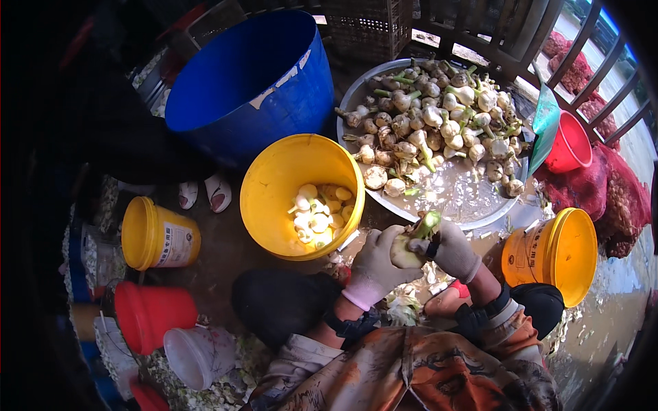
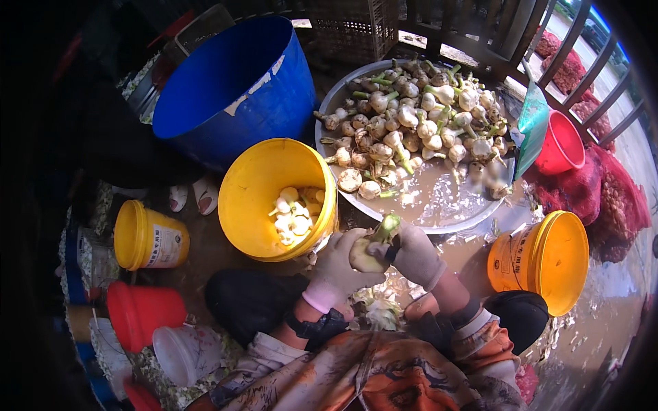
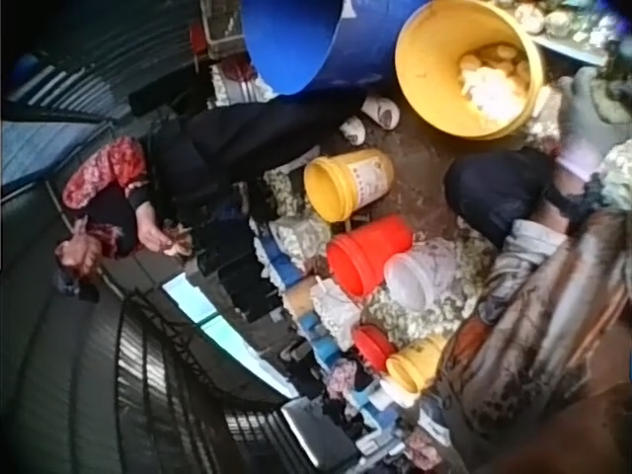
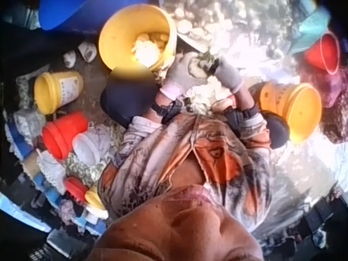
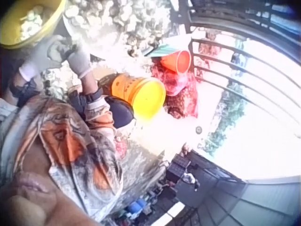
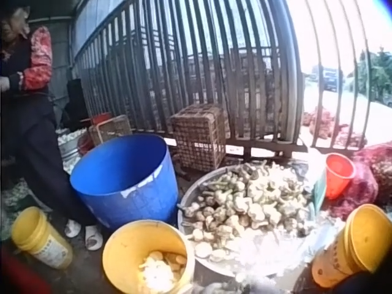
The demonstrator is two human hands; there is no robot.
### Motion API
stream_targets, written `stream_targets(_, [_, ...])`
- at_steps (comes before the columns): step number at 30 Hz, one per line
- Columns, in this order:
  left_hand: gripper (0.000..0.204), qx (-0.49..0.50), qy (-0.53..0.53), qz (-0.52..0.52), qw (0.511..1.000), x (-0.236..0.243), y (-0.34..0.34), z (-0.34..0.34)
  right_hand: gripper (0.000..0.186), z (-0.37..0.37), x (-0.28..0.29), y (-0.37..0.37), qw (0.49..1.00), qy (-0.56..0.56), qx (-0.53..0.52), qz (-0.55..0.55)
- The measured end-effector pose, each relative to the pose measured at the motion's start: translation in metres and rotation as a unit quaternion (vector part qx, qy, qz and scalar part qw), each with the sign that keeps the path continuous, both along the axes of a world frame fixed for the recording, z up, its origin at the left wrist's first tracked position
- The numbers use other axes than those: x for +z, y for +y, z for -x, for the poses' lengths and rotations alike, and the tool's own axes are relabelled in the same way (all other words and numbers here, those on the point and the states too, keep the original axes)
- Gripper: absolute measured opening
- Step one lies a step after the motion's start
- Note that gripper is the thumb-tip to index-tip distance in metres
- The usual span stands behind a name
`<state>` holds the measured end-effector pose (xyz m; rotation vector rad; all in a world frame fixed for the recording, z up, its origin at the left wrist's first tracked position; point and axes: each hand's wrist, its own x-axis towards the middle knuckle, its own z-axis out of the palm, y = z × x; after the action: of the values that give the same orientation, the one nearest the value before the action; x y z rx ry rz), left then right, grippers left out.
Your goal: Peeling the outer skins of onions or similar vegetable bulbs by hand.
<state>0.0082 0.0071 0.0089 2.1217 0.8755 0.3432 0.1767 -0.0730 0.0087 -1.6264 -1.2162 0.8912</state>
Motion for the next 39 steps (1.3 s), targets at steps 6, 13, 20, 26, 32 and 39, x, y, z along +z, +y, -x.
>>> stream_targets(6, [0.095,-0.15,-0.172,0.46,0.858,-0.003,0.024,0.012,0.034,-0.012,0.008,-0.024,0.965,0.262,0.031,0.007])
stream_targets(13, [0.082,0.012,-0.312,0.395,0.864,-0.043,-0.016,-0.007,0.019,0.012,0.021,-0.03,0.997,0.01,-0.015,-0.069])
stream_targets(20, [0.075,-0.237,-0.12,0.547,0.794,0.001,-0.017,-0.003,0.031,-0.011,-0.005,-0.015,0.986,-0.117,0.101,-0.065])
stream_targets(26, [0.063,-0.115,-0.175,0.419,0.884,-0.027,-0.006,0.004,0.045,-0.027,0.034,-0.047,0.981,-0.176,0.066,0.055])
stream_targets(32, [0.046,-0.064,-0.023,0.293,0.954,-0.017,0.006,-0.005,0.02,-0.003,0.044,-0.041,0.997,-0.025,0.053,-0.059])
stream_targets(39, [0.04,-0.139,0.225,0.061,0.962,-0.003,-0.011,0.012,0.015,-0.032,0.05,-0.042,0.996,0.048,0.048,-0.051])
